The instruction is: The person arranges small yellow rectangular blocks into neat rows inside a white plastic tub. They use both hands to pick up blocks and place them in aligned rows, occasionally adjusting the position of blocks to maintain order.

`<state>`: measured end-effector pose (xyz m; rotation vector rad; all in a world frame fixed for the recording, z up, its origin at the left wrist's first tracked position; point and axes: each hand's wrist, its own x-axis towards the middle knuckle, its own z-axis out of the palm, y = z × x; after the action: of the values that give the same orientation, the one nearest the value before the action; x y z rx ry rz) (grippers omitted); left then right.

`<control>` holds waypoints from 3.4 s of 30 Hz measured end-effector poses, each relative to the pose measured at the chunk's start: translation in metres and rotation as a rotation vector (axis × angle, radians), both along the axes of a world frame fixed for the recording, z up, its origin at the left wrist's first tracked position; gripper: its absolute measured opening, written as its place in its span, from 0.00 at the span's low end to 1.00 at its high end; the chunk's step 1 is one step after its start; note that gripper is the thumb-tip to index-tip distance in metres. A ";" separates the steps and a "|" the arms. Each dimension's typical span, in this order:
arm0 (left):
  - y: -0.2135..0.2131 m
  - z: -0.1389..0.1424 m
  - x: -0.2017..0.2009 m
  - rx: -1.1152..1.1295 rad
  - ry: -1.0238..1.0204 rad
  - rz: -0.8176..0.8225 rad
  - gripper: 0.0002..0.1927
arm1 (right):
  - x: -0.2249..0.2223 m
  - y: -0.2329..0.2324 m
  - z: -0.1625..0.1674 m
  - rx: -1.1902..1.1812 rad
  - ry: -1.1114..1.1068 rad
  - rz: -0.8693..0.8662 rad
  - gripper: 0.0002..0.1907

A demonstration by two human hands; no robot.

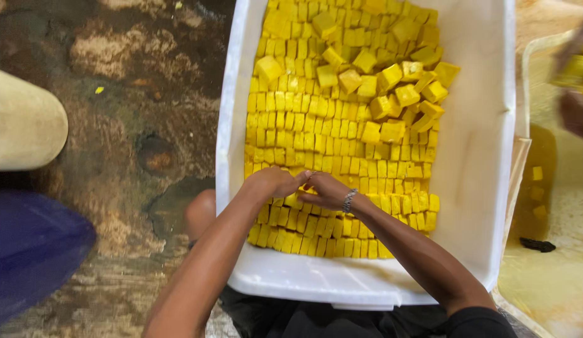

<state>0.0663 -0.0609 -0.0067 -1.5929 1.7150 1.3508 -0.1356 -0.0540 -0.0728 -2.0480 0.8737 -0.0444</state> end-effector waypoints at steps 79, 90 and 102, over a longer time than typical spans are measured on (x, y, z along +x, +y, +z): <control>-0.117 0.041 -0.002 -0.798 0.476 0.563 0.17 | -0.046 -0.241 -0.005 -0.674 0.202 -0.368 0.43; -0.117 0.035 -0.001 -0.751 0.466 0.576 0.18 | -0.041 -0.275 0.015 -0.381 0.164 -0.518 0.47; -0.084 0.014 -0.040 -0.831 0.555 0.413 0.13 | -0.179 -0.092 0.115 -0.110 0.541 -0.057 0.40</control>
<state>0.0265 -0.1449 0.0076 -2.2508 2.6292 1.4478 -0.3141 -0.1464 0.0418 -2.1720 1.2804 0.4586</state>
